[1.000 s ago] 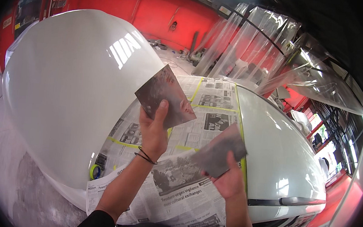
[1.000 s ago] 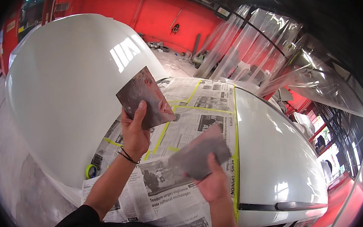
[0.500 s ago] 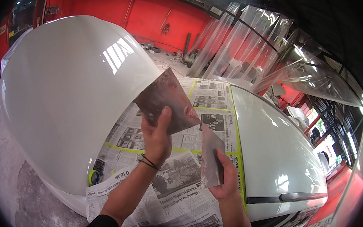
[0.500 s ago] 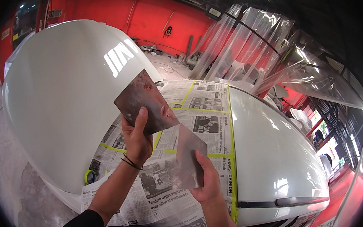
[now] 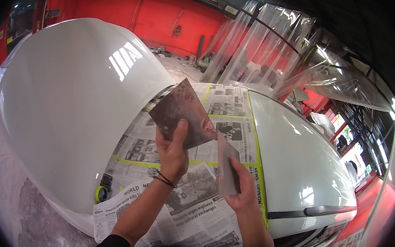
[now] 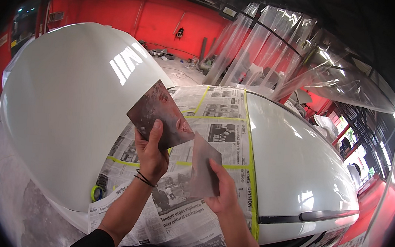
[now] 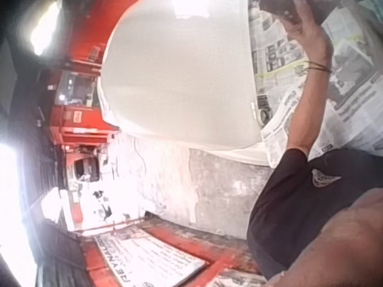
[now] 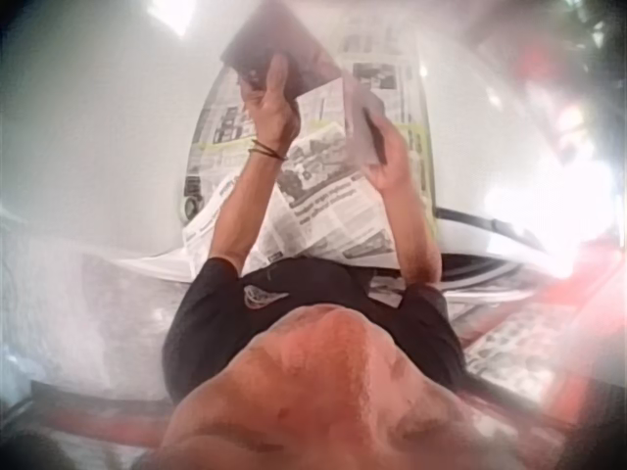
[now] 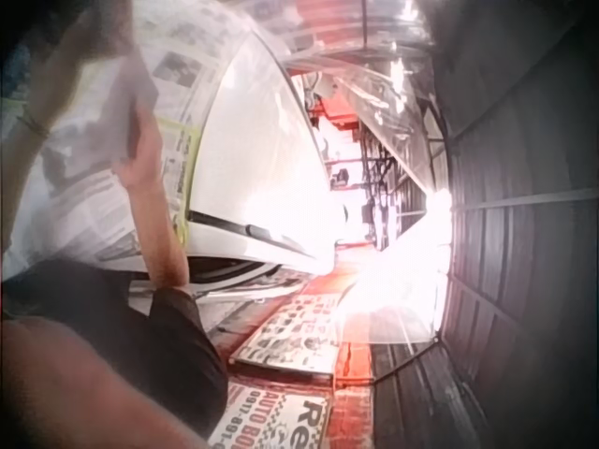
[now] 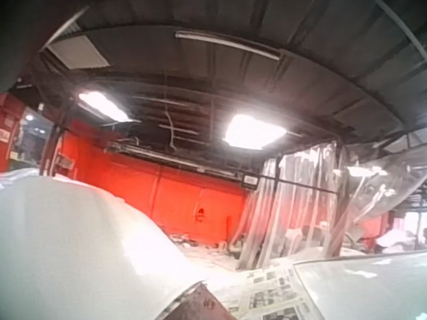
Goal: The person walks through a garage holding sandpaper, then sands the hood of a white car that is covered with newspaper and masking tape. The person uses hand motions to smooth the surface of the hood.
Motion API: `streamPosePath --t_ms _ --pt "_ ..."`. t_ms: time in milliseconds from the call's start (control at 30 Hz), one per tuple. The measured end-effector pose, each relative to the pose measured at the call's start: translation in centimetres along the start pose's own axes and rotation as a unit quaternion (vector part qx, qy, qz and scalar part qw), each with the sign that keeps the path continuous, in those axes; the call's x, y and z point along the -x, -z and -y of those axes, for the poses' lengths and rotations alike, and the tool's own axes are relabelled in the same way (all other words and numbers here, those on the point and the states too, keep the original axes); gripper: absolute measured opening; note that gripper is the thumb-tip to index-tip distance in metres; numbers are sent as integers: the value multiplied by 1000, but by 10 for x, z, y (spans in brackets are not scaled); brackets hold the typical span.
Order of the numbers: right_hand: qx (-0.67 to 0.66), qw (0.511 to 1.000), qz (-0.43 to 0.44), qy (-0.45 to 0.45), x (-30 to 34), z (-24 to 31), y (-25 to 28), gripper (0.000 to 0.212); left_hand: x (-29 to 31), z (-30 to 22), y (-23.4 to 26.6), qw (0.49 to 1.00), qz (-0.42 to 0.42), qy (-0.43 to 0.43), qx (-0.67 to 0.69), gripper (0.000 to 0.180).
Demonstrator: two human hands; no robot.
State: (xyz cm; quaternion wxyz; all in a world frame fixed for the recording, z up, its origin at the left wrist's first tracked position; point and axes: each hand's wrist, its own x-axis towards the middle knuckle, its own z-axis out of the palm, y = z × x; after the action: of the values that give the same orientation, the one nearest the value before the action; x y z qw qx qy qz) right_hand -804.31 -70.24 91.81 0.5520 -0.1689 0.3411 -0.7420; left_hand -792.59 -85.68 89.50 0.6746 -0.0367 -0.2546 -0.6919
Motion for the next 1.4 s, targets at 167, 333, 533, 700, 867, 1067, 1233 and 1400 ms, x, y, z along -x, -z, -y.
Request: streamPosePath --t_ms 167,333,533,700,867,1067,1233,1400 --pt "18 999 -37 12 -32 13 18 32 5 2 5 999 -2 23 -22 43" --pt "260 957 -49 122 -49 46 37 29 10 2 32 985 0 86 -152 35" --pt "830 450 137 301 20 31 31 36 85 -6 49 912 60 212 -345 39" --pt "864 397 144 274 45 -10 34 46 138 -27 46 908 46 271 -315 41" --pt "886 391 140 205 70 -21 38 47 154 -11 55 911 64 270 -305 43" --pt "929 284 167 167 87 -10 22 40 126 -10 53 942 34 172 -287 38" --pt "869 410 155 227 89 -9 23 47 123 -8 52 954 -106 266 -88 30" --pt "804 514 155 255 89 -17 44 62 153 1 45 828 -185 501 170 46"
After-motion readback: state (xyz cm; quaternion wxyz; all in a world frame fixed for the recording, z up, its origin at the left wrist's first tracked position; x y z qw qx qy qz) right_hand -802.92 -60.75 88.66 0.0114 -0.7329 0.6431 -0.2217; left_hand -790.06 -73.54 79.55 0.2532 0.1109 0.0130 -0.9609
